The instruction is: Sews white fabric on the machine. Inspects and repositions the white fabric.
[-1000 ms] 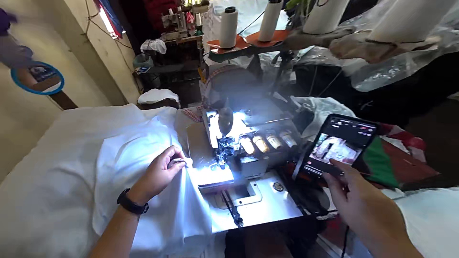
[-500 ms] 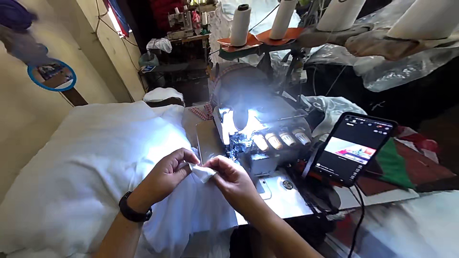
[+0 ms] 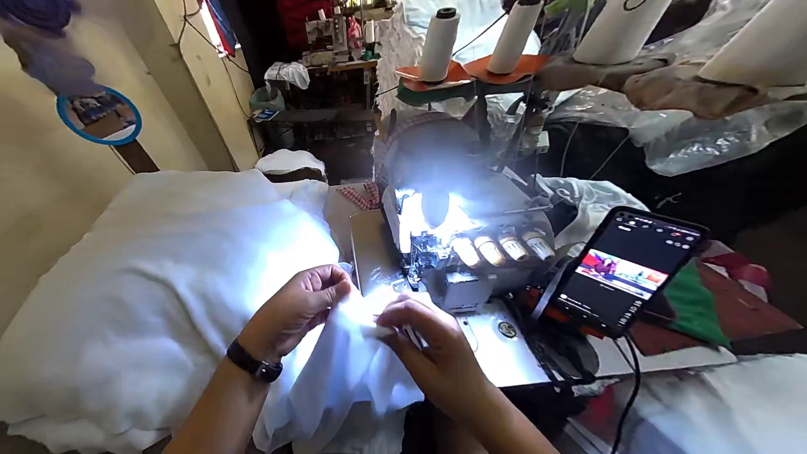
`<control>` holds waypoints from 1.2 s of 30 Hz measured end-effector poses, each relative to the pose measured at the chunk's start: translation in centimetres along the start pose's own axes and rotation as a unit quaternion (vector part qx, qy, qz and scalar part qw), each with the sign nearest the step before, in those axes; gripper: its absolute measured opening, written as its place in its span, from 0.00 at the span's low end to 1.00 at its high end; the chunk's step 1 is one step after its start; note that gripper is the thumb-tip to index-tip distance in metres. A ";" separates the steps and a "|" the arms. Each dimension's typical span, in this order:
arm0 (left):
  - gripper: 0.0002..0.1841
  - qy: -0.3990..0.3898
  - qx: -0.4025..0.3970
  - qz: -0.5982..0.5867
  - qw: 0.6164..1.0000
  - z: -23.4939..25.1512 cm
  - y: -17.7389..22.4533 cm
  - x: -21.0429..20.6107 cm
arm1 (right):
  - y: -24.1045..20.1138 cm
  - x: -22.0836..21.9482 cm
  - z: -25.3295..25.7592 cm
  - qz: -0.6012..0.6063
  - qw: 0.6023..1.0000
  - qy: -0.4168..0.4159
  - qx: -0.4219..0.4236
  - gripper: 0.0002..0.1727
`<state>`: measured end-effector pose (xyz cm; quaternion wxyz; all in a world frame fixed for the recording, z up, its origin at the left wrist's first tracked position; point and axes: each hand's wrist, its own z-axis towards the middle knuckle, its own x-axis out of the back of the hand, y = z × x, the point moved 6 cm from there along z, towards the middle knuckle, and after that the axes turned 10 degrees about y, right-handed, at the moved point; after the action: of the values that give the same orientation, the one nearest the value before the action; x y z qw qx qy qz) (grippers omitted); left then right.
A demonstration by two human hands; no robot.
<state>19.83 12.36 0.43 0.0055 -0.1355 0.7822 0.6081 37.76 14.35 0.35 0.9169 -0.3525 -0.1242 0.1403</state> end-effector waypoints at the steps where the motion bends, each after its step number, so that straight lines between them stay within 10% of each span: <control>1: 0.08 0.010 0.014 -0.026 1.000 0.1 -0.3 0.2 | -0.4 -0.1 -0.2 0.044 0.999 -0.018 -0.001 0.07; 16: 0.10 0.015 -0.116 0.072 0.991 -2.1 -0.6 -3.0 | 1.4 0.4 -0.7 0.013 0.977 0.128 -0.170 0.07; 25: 0.06 0.138 -0.278 0.100 0.945 -1.4 1.4 0.5 | 4.2 -0.9 -8.6 0.029 0.940 -0.178 -0.288 0.13; 36: 0.06 0.172 -0.315 0.266 0.895 3.7 1.6 -2.1 | 3.8 4.6 -11.8 -0.016 0.916 -0.146 -0.373 0.14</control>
<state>20.89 16.71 1.38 -0.3339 -0.0192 0.5448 0.7690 45.21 11.46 -10.14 0.6930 -0.6422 -0.3051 0.1190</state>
